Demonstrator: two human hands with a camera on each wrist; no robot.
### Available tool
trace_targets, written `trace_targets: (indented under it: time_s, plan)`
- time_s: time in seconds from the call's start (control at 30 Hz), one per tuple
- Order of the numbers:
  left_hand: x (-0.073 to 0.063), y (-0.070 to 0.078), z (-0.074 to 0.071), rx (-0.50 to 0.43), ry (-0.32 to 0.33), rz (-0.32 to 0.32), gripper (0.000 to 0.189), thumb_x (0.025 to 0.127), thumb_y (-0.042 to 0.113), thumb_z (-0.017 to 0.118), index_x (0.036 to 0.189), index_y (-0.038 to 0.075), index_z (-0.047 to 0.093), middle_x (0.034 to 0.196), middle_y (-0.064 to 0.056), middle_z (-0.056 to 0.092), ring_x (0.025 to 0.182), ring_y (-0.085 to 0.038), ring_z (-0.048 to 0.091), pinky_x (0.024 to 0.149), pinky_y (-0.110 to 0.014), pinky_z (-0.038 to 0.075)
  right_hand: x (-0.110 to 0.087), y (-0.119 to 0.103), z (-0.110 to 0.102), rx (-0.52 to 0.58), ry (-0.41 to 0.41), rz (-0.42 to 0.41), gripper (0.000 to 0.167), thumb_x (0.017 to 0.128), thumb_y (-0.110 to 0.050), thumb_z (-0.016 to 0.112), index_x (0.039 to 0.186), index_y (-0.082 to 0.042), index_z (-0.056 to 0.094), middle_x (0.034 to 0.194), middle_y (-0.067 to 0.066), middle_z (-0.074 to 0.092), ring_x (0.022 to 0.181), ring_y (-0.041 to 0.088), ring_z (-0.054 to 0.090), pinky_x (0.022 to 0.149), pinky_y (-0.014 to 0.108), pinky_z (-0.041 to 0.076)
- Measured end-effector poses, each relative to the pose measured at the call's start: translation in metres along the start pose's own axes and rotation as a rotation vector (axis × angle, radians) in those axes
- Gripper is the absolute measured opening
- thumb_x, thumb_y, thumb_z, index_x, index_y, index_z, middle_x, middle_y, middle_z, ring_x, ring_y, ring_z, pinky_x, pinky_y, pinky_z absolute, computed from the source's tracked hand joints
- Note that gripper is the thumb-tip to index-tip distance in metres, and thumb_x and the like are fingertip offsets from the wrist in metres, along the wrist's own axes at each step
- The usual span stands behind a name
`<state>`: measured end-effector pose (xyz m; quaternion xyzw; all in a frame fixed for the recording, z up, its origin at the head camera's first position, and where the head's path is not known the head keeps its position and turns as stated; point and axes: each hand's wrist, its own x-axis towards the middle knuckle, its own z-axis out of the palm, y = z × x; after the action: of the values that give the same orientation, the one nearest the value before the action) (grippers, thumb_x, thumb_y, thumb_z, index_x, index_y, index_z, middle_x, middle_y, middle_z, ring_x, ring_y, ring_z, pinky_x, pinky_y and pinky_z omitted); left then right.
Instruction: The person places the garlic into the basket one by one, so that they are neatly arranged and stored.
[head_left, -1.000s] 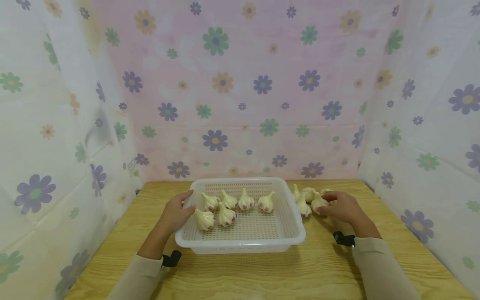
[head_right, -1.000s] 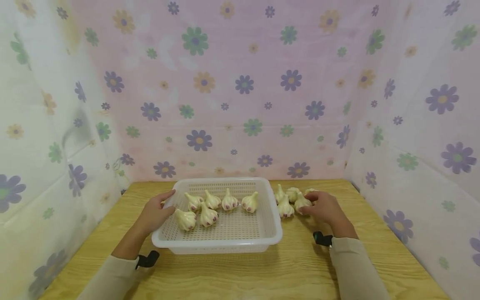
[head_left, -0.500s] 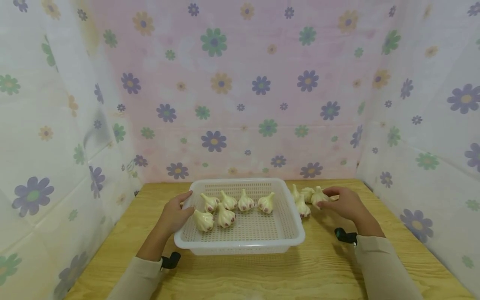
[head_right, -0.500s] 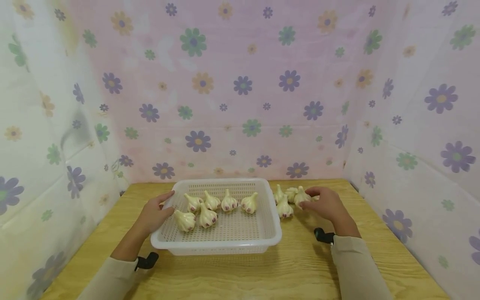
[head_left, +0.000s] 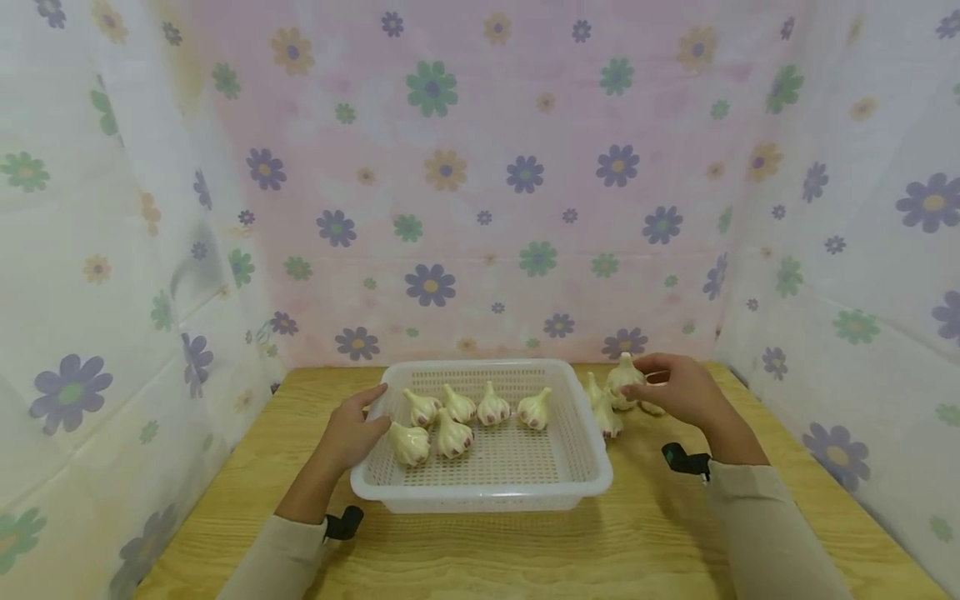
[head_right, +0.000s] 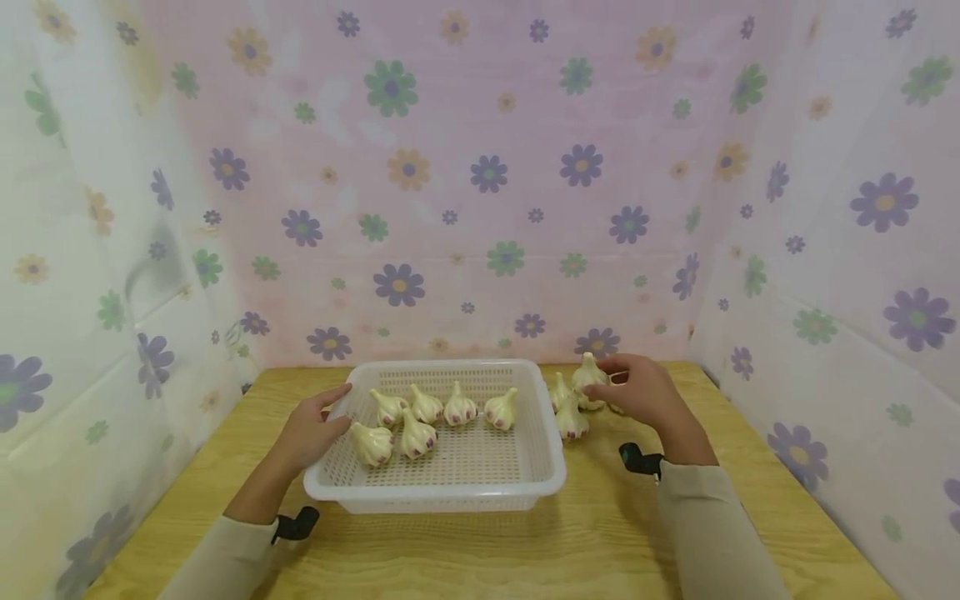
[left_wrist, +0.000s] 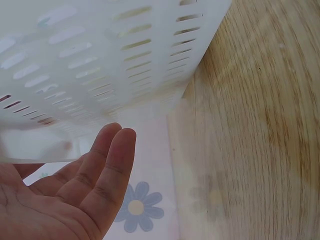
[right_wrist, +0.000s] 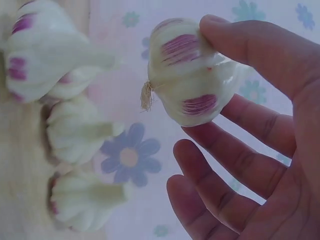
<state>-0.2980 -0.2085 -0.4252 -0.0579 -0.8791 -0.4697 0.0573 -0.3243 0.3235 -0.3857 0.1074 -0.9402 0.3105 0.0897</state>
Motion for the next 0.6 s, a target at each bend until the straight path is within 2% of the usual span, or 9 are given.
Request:
trace_targets:
  time_s: [0.3,0.6]
  plan:
    - [0.000,0.002,0.000,-0.008,0.005,0.005,0.064,0.097,0.016,0.061,0.157,0.008,0.044,0.150,-0.031,0.051,0.113,-0.042,0.070,0.070,-0.041,0.065,0.014,-0.036,-0.005,0.011,-0.020,-0.060,0.070,0.089,-0.059,0.074,0.140,-0.012,0.064,0.136,0.017,0.066,0.116,0.037,0.068,0.087,0.051,0.061]
    - [-0.002,0.004,0.000,-0.013,0.009,0.007,0.064,0.097,0.015,0.060,0.157,0.007,0.043,0.148,-0.033,0.052,0.101,-0.036,0.073,0.065,-0.040,0.065,0.030,-0.065,0.003,0.030,-0.033,-0.127,0.063,0.086,-0.054,0.079,0.134,-0.014,0.068,0.130,0.011,0.070,0.107,0.029,0.072,0.084,0.047,0.062]
